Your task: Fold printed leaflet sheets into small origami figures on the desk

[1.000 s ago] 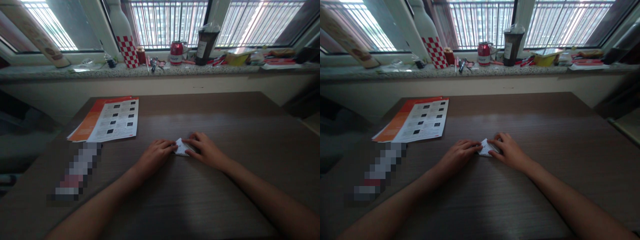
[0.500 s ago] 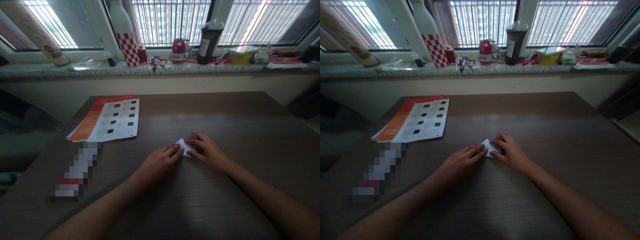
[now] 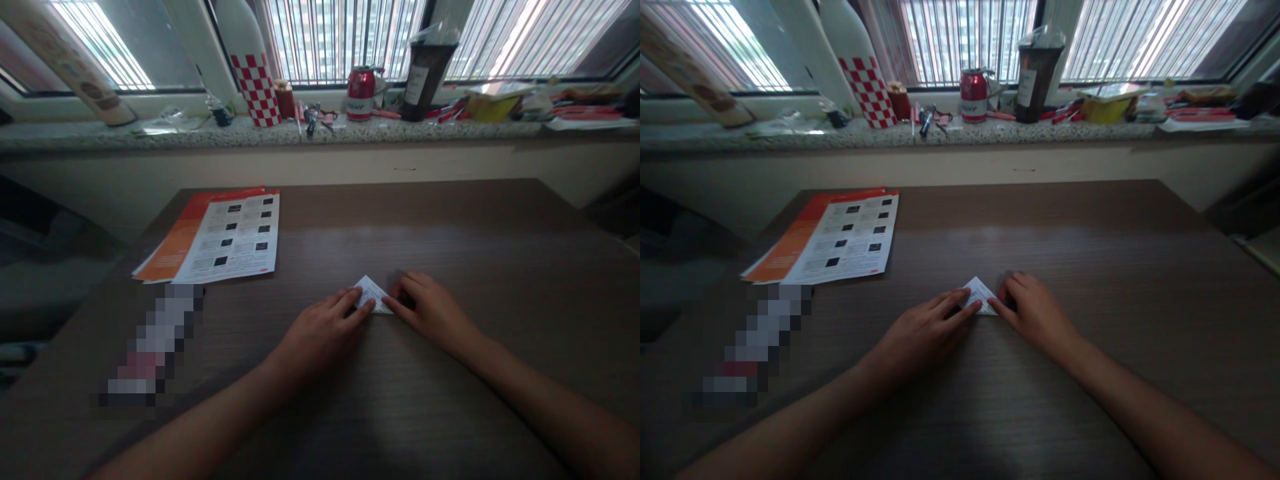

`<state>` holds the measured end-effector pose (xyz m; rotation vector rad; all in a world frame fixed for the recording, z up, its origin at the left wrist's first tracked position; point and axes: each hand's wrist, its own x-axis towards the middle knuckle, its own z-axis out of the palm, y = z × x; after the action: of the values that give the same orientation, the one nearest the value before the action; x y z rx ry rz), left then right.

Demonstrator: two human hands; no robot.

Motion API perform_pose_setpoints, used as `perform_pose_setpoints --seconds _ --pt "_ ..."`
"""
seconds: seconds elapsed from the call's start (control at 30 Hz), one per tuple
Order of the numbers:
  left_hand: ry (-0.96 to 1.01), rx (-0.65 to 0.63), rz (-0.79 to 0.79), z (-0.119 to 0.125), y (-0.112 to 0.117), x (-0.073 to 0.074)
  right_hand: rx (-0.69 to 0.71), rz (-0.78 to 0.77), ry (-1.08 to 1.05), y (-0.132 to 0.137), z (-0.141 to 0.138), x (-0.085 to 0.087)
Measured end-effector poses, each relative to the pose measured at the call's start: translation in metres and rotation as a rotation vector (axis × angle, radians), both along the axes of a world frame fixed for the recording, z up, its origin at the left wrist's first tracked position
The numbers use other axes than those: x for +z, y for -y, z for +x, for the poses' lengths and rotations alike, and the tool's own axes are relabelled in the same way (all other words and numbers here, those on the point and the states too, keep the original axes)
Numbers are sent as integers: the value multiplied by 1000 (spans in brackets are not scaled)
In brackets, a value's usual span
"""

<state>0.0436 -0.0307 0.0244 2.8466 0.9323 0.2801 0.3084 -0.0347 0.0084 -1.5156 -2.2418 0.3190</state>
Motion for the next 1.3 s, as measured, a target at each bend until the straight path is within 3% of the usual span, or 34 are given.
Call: perform_pose_setpoints --seconds 0.47,0.8,1.3 --pt "11 12 -24 2 1 2 -50 -47 -4 -2 -2 0" --pt "12 2 -37 3 -6 -4 -45 36 -10 -13 2 -2" --pt "-40 -7 -29 0 -6 -7 -56 80 91 -7 -4 1"
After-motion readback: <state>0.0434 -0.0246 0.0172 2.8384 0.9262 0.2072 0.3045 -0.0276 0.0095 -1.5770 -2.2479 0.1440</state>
